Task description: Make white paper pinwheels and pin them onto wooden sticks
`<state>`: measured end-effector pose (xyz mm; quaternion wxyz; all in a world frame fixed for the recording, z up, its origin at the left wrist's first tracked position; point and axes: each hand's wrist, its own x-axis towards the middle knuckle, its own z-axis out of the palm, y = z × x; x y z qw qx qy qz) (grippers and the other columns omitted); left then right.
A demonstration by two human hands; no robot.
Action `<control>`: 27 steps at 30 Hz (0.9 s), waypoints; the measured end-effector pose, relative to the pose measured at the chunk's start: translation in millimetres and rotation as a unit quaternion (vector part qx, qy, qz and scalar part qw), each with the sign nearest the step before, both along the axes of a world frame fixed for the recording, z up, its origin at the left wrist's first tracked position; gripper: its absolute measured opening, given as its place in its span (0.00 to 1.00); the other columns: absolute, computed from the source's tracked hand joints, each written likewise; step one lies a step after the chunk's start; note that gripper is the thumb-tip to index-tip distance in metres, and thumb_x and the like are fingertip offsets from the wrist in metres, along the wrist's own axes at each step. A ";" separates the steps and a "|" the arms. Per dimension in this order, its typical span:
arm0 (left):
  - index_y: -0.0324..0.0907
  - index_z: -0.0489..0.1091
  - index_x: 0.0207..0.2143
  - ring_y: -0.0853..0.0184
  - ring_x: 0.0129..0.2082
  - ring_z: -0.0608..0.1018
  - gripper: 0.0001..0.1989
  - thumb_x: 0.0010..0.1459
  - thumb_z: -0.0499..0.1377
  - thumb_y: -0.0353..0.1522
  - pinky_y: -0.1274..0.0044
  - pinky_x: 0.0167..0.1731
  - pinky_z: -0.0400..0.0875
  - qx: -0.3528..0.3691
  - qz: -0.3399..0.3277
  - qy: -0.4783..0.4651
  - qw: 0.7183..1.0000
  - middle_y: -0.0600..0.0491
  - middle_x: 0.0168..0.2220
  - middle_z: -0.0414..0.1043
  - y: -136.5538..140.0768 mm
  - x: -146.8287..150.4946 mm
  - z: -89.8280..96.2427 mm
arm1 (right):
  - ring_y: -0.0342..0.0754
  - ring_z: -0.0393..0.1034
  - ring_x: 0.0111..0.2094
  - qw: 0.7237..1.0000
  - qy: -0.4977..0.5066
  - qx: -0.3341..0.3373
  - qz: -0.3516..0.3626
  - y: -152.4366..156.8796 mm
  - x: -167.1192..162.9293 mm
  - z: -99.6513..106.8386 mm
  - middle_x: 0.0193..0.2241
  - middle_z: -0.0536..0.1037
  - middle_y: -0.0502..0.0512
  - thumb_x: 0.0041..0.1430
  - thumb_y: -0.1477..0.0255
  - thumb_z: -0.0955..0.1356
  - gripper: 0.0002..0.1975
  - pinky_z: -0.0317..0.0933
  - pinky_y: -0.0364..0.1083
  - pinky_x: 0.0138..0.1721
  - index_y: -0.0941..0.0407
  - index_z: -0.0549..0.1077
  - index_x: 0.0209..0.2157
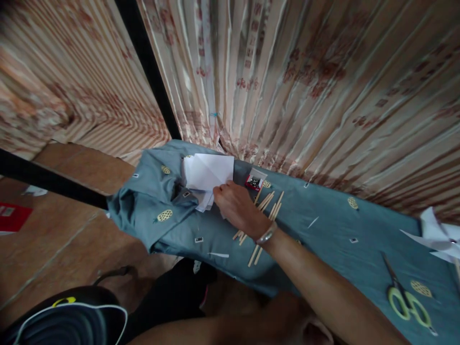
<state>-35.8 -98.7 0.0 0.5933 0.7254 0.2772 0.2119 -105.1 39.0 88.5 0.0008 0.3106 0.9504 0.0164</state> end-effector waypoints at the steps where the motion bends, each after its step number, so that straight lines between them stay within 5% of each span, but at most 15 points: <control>1: 0.44 0.77 0.44 0.64 0.44 0.81 0.13 0.59 0.57 0.25 0.78 0.43 0.73 0.003 -0.004 0.000 1.000 0.54 0.41 0.81 -0.5 0.2 0.9 | 0.56 0.73 0.42 0.998 -0.057 0.024 0.007 11.0 -9.6 -10.0 0.37 0.80 0.66 0.64 0.80 0.62 0.10 0.64 0.49 0.41 0.63 0.75 0.40; 8: 0.46 0.75 0.45 0.61 0.49 0.79 0.12 0.59 0.59 0.28 0.75 0.46 0.73 0.006 0.016 -0.027 0.999 0.55 0.44 0.80 1.4 -1.6 5.3 | 0.59 0.72 0.42 0.992 -0.121 0.042 0.011 25.4 -32.9 -39.9 0.38 0.79 0.72 0.61 0.86 0.60 0.12 0.65 0.50 0.37 0.69 0.75 0.39; 18: 0.44 0.75 0.41 0.64 0.46 0.81 0.08 0.61 0.57 0.29 0.78 0.43 0.73 0.039 -0.001 0.029 0.999 0.53 0.46 0.80 -1.1 2.8 2.0 | 0.60 0.72 0.43 0.992 -0.117 0.034 0.041 4.8 -22.7 -37.6 0.37 0.80 0.71 0.61 0.85 0.60 0.12 0.65 0.51 0.37 0.67 0.75 0.39; 27: 0.41 0.73 0.50 0.64 0.48 0.81 0.15 0.62 0.56 0.31 0.79 0.46 0.72 0.033 -0.040 0.020 0.998 0.50 0.55 0.75 1.6 5.0 1.8 | 0.56 0.75 0.42 0.992 -0.113 -0.005 0.047 35.7 -13.4 -34.9 0.35 0.81 0.67 0.66 0.78 0.59 0.14 0.63 0.47 0.37 0.63 0.76 0.39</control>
